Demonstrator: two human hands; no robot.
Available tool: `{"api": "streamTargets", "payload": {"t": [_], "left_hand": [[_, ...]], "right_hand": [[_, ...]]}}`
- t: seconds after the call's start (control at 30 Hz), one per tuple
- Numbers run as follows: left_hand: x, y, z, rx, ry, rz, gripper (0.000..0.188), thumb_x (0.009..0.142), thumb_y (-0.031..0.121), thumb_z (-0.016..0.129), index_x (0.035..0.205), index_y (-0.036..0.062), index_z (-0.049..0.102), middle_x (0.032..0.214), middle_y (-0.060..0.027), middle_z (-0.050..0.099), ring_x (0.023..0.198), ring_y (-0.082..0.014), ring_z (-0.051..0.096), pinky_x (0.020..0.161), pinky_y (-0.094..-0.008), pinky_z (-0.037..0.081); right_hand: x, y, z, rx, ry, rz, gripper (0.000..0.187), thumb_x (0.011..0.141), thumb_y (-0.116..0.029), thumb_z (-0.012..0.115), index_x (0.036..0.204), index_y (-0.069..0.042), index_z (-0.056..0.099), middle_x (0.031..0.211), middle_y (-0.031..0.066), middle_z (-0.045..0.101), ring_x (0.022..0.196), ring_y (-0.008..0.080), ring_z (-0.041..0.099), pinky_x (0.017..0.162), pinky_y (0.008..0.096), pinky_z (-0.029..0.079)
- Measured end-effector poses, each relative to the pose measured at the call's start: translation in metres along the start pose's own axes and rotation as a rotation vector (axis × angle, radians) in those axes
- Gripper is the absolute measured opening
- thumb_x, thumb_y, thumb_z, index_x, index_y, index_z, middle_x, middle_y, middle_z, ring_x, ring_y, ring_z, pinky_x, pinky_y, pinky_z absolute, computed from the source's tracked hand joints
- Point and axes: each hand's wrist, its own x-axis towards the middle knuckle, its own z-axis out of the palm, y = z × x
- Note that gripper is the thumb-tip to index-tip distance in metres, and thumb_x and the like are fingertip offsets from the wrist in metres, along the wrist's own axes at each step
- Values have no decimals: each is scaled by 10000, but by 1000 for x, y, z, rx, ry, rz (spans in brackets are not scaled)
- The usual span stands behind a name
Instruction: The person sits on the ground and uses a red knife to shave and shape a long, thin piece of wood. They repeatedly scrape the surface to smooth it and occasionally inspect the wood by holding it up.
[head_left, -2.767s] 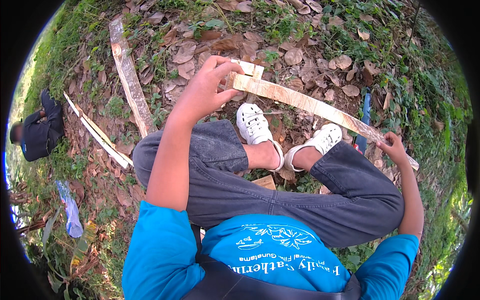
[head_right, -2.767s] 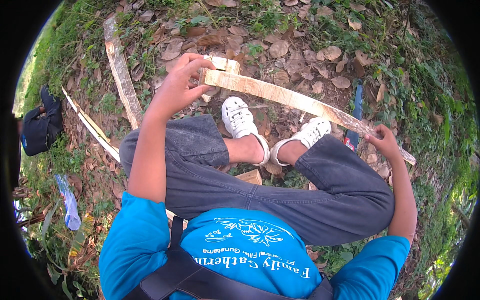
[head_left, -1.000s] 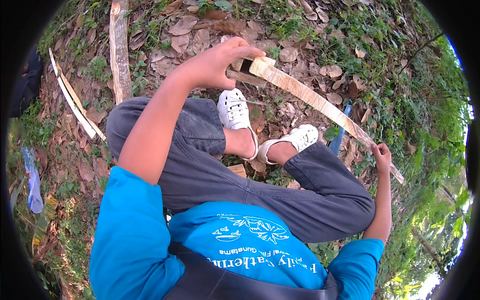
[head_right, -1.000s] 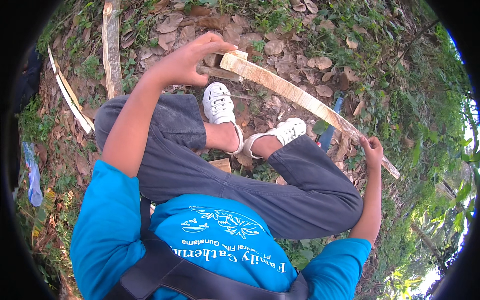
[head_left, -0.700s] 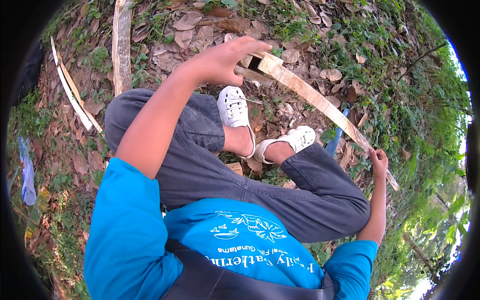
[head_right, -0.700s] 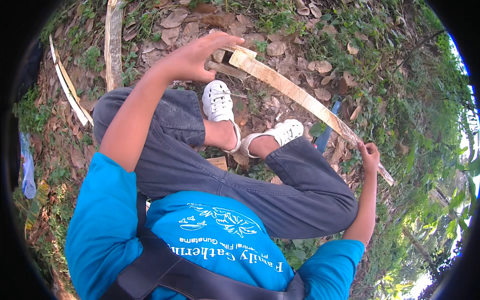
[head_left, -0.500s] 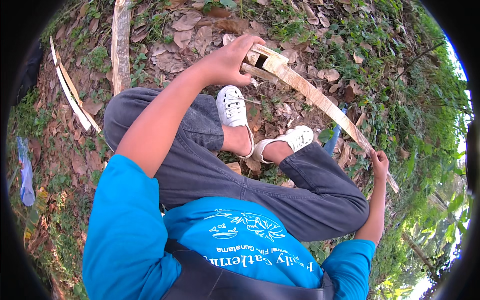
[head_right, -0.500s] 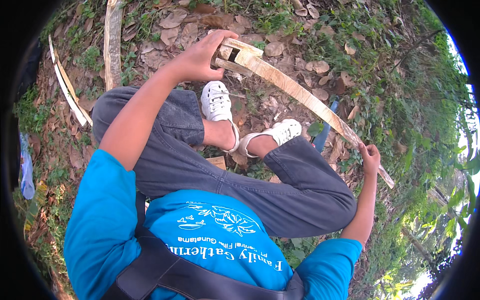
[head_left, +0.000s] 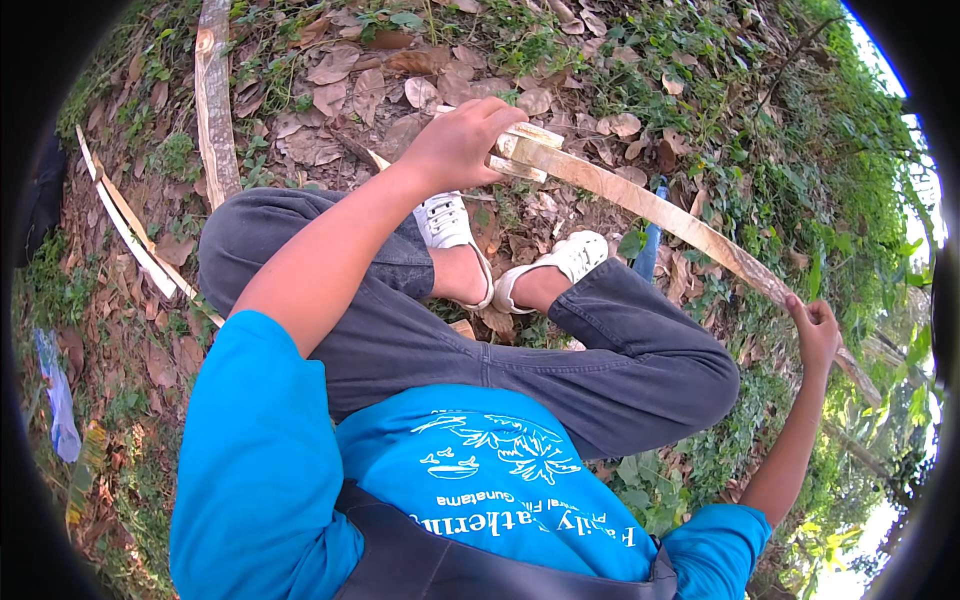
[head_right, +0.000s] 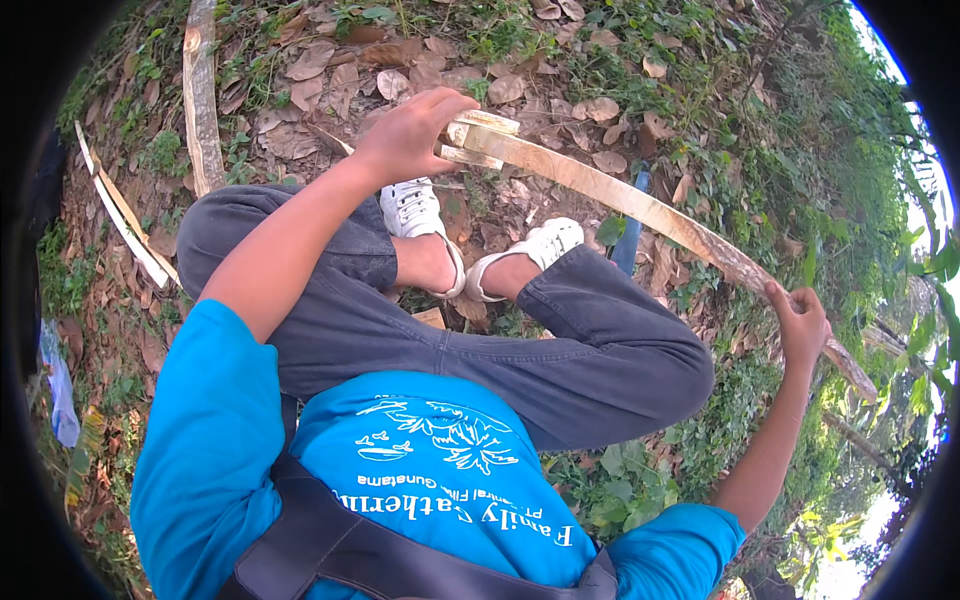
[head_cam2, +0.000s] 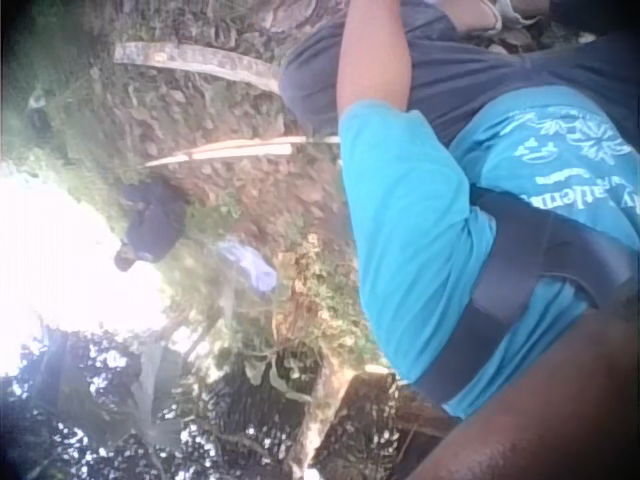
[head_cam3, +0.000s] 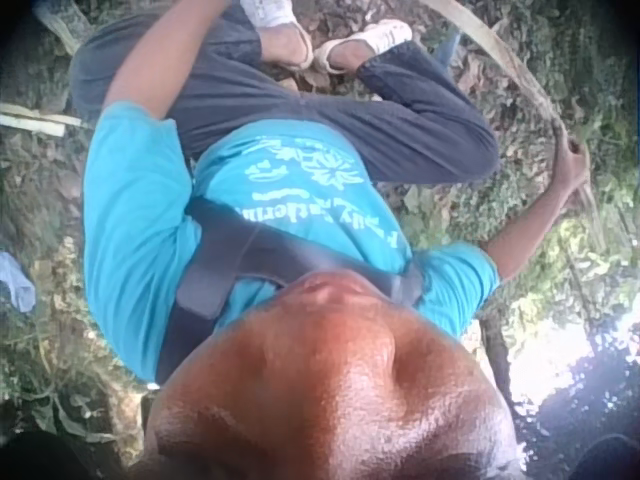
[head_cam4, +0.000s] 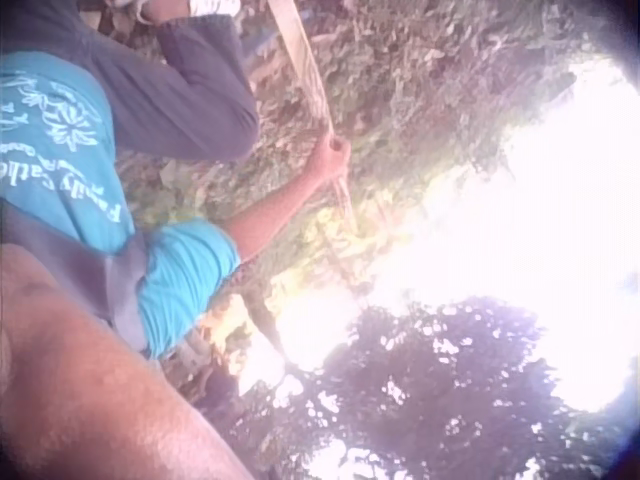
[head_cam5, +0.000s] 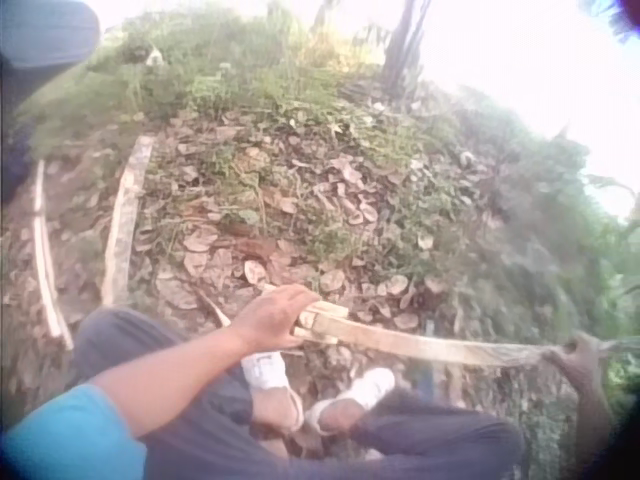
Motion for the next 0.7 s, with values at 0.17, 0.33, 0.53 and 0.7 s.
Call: {"api": "streamTargets", "payload": {"t": [0.17, 0.33, 0.53, 0.7], "left_hand": [[5, 15, 18, 95, 11, 28, 724, 698, 252, 902, 1333, 117, 582, 1245, -95, 625, 1194, -308, 616, 968, -423, 540], [10, 14, 19, 110, 16, -35, 752, 674, 306, 918, 1326, 140, 582, 1255, -85, 634, 1206, -315, 618, 975, -436, 546], [-2, 13, 22, 205, 70, -66, 836, 620, 442, 934, 1293, 144, 539, 1144, -90, 571, 1097, -309, 605, 898, -446, 536], [-14, 26, 32, 335, 86, -68, 1002, 548, 579, 933, 1339, 170, 472, 1128, -72, 501, 1090, -280, 563, 860, -453, 507]], "right_hand": [[-27, -40, -88, -275, 112, -12, 647, 763, -737, 751, 929, -117, 670, 878, 70, 683, 990, 305, 594, 1044, 437, 382], [-46, -62, -128, -371, 159, -115, 661, 757, -679, 795, 1072, -108, 690, 1010, 65, 710, 1073, 303, 583, 1047, 432, 381], [-70, -61, -139, -387, 330, -200, 643, 723, -556, 889, 1155, -116, 702, 1083, 21, 704, 1068, 264, 585, 1049, 424, 397], [-99, -47, -137, -292, 365, -232, 547, 739, -416, 920, 1133, -97, 713, 1078, 15, 702, 1011, 211, 620, 990, 380, 445]]}}
